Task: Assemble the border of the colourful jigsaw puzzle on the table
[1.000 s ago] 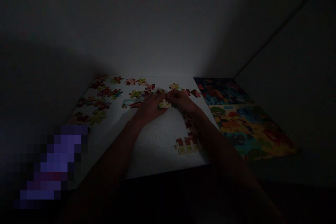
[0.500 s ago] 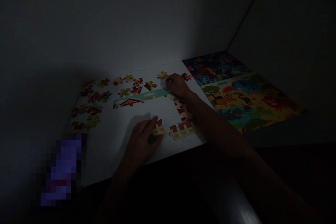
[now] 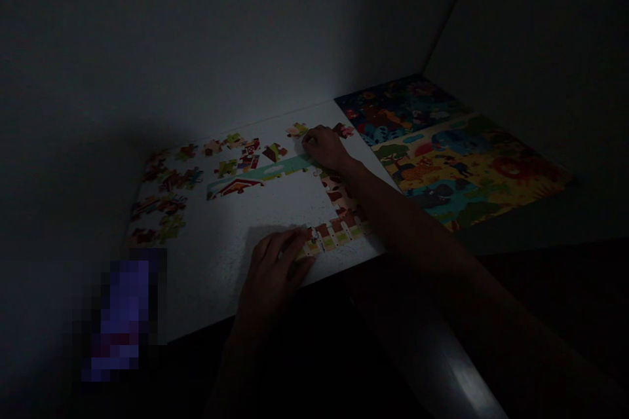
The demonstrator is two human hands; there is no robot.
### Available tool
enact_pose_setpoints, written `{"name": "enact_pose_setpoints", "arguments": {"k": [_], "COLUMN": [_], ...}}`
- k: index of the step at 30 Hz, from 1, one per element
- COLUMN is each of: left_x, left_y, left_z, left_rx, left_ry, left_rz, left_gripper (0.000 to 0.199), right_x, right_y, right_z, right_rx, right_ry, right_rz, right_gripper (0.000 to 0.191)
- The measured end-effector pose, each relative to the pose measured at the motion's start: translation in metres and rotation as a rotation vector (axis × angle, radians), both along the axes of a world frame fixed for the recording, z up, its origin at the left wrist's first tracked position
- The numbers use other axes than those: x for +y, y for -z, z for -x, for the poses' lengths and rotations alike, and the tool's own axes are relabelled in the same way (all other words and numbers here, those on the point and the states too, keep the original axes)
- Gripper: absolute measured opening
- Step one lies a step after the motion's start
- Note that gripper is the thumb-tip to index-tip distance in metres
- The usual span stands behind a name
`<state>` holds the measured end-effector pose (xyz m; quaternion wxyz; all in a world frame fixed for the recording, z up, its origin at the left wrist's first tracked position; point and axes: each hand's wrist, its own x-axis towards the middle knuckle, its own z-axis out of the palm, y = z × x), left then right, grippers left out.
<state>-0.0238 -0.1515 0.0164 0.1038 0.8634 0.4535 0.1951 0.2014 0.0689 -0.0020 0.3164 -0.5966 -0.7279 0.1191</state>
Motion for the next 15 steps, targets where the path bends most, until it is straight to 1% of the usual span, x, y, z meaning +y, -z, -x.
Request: {"name": "enact_pose_setpoints", "arguments": {"k": [6, 10, 15], "left_x": [-0.0001, 0.0009, 0.001], "left_y": [-0.0021, -0.0021, -0.0026], "left_z": [-0.0012, -0.0021, -0.003], "left_rx": [0.025, 0.046, 0.067], "left_ry": [0.031, 0.041, 0.025], "left_rz": [-0.031, -0.041, -0.036], "left_gripper": [0.039, 0.039, 0.038], "right_x": [0.0005, -0.0003, -0.0007], "right_y": [-0.0001, -0.0018, -0.0018], "right_z": [0.0002, 0.001, 0.0014], "right_rx": [-0.029, -0.036, -0.031], "right_ry": [0.021, 0.022, 0.03], "right_rz": [-0.02, -0.004, -0.004], "right_gripper": [0.024, 0.025, 0.024]}}
